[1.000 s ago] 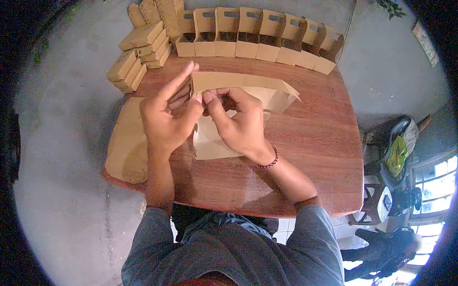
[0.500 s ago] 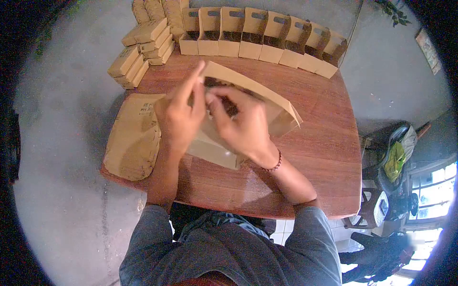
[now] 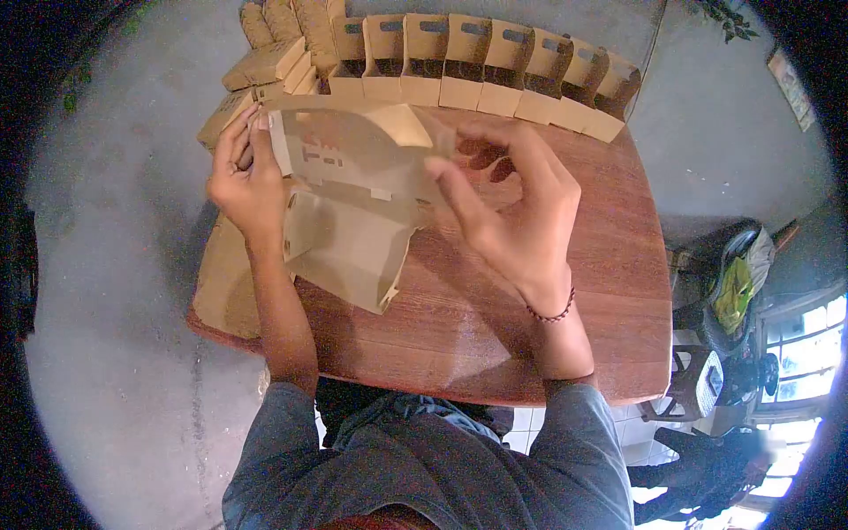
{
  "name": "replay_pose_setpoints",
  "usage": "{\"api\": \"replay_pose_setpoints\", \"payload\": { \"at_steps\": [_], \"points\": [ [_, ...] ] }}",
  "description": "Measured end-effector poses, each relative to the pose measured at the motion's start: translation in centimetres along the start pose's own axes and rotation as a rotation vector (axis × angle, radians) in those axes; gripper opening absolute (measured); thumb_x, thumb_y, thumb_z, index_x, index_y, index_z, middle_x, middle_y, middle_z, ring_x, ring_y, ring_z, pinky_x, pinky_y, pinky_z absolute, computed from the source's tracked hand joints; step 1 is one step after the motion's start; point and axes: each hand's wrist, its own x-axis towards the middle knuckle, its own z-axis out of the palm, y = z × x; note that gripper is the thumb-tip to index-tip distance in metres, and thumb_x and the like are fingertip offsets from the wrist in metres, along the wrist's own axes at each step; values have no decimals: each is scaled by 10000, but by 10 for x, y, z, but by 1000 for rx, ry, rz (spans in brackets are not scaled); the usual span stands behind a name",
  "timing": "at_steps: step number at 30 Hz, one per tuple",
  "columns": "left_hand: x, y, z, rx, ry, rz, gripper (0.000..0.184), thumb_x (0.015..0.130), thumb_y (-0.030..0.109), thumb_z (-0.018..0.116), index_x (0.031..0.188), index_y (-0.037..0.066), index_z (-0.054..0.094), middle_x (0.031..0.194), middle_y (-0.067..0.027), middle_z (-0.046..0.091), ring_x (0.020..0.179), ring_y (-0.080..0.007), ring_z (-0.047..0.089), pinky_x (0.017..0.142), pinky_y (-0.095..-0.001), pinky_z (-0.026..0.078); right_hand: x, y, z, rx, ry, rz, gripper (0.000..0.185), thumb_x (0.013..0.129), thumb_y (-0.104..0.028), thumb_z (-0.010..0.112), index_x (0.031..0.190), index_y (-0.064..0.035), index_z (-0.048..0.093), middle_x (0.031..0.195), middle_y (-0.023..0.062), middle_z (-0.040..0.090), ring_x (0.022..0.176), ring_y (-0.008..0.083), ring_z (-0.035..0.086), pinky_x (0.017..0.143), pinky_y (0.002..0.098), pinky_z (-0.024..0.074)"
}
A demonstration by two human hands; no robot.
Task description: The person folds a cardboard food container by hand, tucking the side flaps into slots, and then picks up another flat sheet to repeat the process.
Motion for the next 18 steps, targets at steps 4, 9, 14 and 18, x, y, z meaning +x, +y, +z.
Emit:
{"api": "replay_pose_setpoints", "payload": {
  "at_steps": [4,9,14,18],
  "points": [
    [-2,9,-4,-30,-40,-48,173,902,5,661,1063,-57,672,977,-156,726,860,-137,690,745,-264,561,-2,12,3,81,20,98,139,832,-79,744,901,25,682,764,93,670,628,114,598,580,245,479],
    [-1,12,-3,-36,-52,-42,165,883,11,687,1038,-48,676,894,-130,735,781,-125,687,706,-250,566,-3,13,2,150,-5,215,128,847,-78,723,891,33,676,720,79,653,607,94,581,561,242,467],
    [0,5,-1,79,-297,-114,350,809,114,786,1101,-15,643,973,-101,705,860,-167,679,784,-289,561,-2,15,3,64,44,223,122,844,-80,724,866,26,668,696,69,639,591,85,560,544,241,452],
    [2,29,-11,358,-447,103,426,837,169,762,1211,16,629,912,-84,687,817,-162,675,743,-275,571,-1,19,5,-54,76,85,105,821,-62,731,833,13,658,678,71,614,558,93,542,511,242,435]
  ]
}}
